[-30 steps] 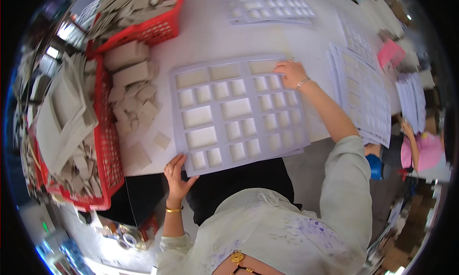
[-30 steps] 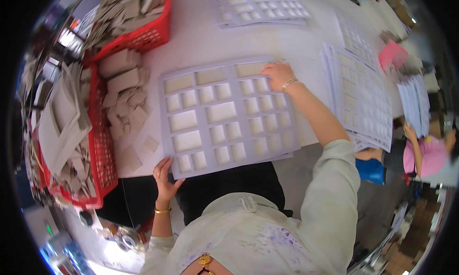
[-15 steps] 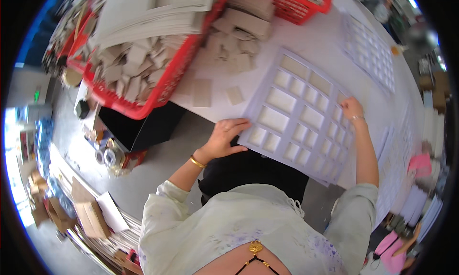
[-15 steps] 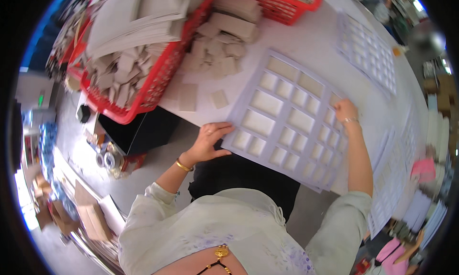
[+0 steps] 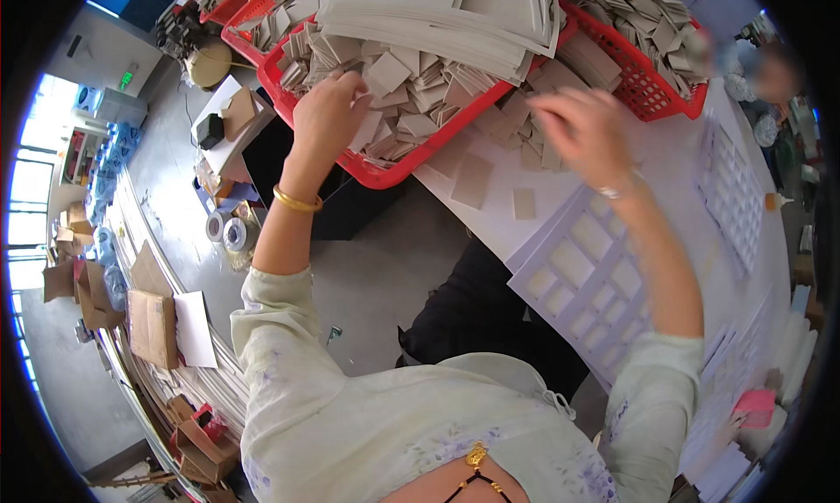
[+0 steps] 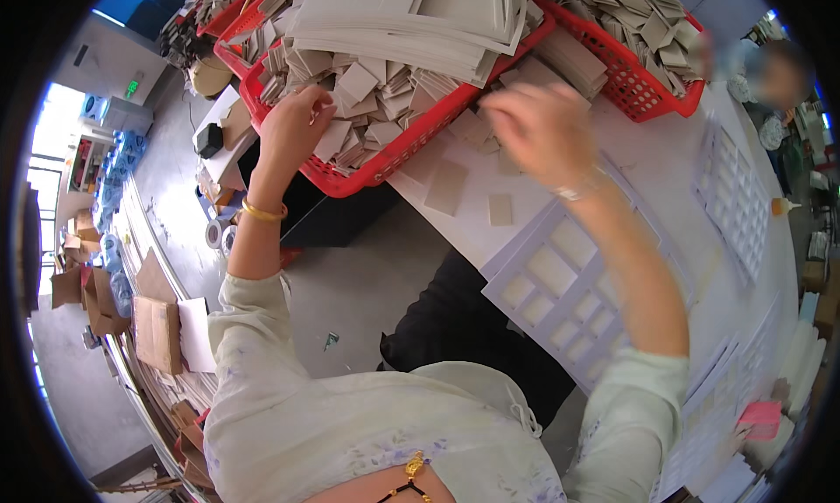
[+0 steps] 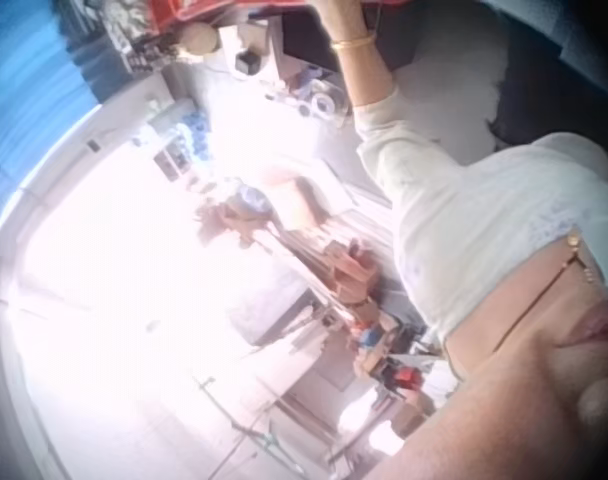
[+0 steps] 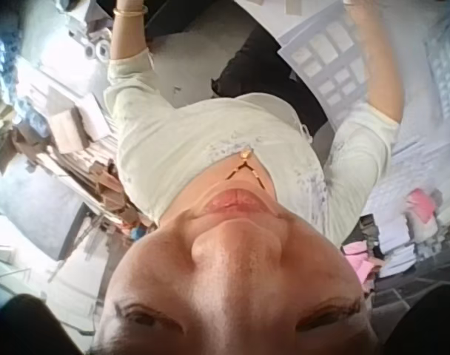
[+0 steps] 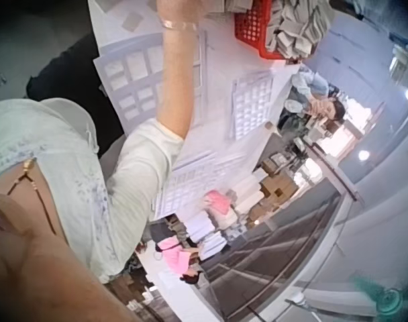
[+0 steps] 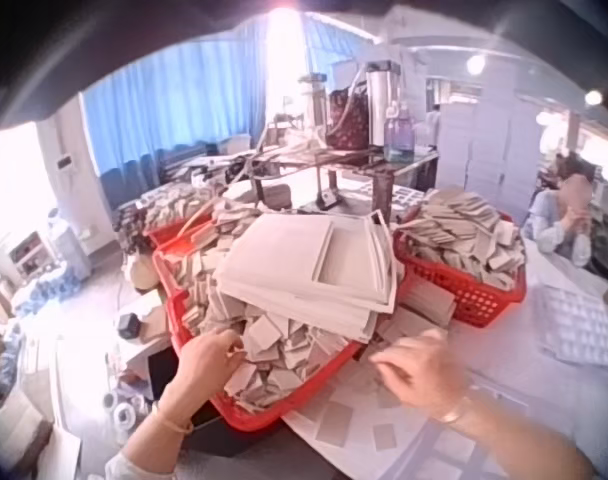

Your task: The person is placing cardboard pieces into slots in a plastic tray.

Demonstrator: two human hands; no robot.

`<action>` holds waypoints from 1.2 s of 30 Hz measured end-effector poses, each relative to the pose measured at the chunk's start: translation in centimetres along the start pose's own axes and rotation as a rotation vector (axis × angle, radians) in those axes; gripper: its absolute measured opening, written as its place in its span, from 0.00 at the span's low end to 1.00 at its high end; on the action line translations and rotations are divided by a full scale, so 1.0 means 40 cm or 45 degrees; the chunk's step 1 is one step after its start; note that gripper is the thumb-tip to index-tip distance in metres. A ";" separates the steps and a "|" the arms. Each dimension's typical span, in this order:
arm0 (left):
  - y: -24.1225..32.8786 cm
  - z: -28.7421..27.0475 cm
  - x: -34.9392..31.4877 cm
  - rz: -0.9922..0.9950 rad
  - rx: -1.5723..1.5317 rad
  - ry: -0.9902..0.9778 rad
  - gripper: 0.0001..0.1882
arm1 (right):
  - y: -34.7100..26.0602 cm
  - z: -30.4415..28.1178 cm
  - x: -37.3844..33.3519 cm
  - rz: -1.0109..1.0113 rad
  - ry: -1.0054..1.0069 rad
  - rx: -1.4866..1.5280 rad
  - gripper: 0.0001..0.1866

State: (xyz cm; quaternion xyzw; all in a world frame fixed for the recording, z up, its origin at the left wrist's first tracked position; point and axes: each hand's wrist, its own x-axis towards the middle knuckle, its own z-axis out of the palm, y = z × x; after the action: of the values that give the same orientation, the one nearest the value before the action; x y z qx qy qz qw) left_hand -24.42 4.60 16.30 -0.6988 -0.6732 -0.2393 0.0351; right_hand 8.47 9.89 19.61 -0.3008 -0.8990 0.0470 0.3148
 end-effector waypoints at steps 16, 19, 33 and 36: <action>-0.044 0.039 0.028 0.065 0.218 -0.489 0.17 | -0.117 0.358 0.265 0.314 -0.920 -0.161 0.14; -0.085 0.083 0.046 0.231 0.030 -0.379 0.14 | -0.056 0.403 0.236 0.165 -0.640 -0.131 0.11; -0.048 0.108 0.063 0.146 0.072 0.243 0.19 | 0.016 0.120 0.000 0.307 0.872 0.179 0.06; -0.039 0.101 0.044 0.328 -0.121 0.374 0.17 | 0.058 0.020 -0.149 0.673 0.804 0.836 0.09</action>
State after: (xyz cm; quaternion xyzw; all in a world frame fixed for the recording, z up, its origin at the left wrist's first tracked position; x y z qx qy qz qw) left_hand -24.79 7.86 12.98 -0.7376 -0.5538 -0.3636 0.1302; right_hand 12.90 8.48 15.14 -0.4025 -0.5918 0.3110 0.6254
